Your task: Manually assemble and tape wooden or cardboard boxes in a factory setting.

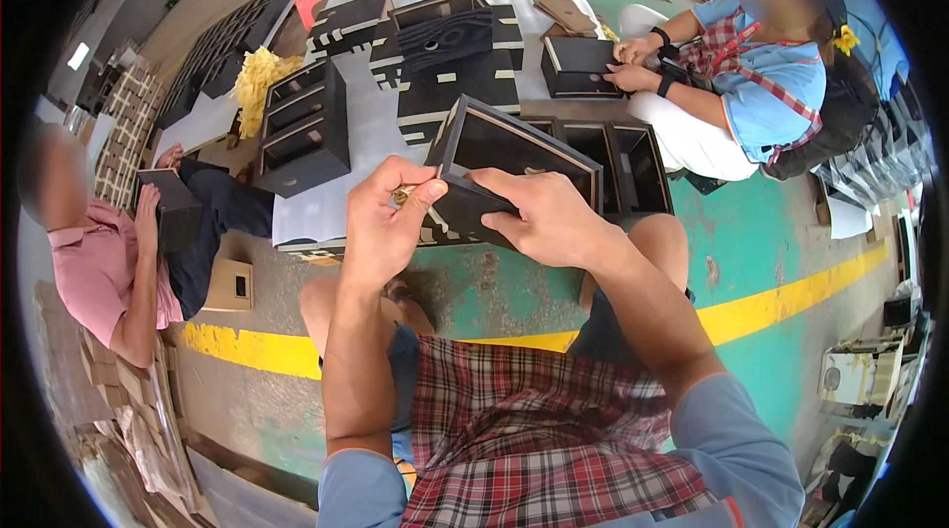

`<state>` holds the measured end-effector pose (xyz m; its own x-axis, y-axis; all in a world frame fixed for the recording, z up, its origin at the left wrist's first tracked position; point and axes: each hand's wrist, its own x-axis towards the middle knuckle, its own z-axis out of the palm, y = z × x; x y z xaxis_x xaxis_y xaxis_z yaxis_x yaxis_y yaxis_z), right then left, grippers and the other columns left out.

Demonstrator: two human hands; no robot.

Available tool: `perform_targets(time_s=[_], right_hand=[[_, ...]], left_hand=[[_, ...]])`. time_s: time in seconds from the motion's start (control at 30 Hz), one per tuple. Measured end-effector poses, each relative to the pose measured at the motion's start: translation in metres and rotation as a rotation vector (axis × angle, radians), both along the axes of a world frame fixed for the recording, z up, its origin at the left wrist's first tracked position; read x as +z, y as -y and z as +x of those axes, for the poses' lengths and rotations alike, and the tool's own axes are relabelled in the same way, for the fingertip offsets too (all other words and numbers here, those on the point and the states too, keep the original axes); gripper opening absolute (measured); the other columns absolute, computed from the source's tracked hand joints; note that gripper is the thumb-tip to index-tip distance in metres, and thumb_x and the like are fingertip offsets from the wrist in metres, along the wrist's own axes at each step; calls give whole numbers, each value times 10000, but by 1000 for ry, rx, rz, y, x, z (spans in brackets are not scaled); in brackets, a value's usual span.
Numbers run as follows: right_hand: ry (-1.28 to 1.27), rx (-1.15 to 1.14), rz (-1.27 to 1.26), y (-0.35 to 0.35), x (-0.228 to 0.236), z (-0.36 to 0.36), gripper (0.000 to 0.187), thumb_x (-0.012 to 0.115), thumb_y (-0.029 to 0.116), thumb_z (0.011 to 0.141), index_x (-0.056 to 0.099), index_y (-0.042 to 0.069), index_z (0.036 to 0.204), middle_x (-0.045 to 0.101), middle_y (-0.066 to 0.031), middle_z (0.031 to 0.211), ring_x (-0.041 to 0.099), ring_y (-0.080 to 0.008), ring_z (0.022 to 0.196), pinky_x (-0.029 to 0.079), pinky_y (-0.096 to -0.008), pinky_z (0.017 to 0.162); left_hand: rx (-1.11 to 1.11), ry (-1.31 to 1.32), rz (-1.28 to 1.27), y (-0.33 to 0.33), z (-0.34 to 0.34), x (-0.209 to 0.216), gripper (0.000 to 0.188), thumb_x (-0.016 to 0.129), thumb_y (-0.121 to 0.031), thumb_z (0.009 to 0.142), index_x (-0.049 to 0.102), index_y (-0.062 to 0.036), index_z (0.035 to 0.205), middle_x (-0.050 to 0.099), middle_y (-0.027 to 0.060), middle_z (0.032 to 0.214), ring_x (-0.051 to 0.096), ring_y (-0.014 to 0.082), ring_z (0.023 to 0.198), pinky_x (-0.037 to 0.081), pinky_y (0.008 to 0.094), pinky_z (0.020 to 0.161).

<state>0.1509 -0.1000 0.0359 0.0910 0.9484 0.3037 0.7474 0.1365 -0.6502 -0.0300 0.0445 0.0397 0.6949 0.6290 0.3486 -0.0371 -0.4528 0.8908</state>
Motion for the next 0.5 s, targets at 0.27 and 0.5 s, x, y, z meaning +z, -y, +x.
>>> perform_targets(time_s=[0.27,0.5], right_hand=[[-48,-12,-41,3,-2,-2,428,702,166,876,566,129,1280,707,-211,902,684,-443,835,534,-536,739],[-90,53,-33,8,-6,-9,432,702,166,870,571,127,1279,703,-223,908,679,-450,839,538,-548,735]], left_hand=[[-14,-20,10,-2,-2,-10,280,837,-145,876,654,-26,1052,590,-29,805,517,66,741,450,235,671],[-12,-31,-89,-2,-7,-14,350,894,-179,817,660,-37,1034,538,-54,781,479,57,716,428,235,635]])
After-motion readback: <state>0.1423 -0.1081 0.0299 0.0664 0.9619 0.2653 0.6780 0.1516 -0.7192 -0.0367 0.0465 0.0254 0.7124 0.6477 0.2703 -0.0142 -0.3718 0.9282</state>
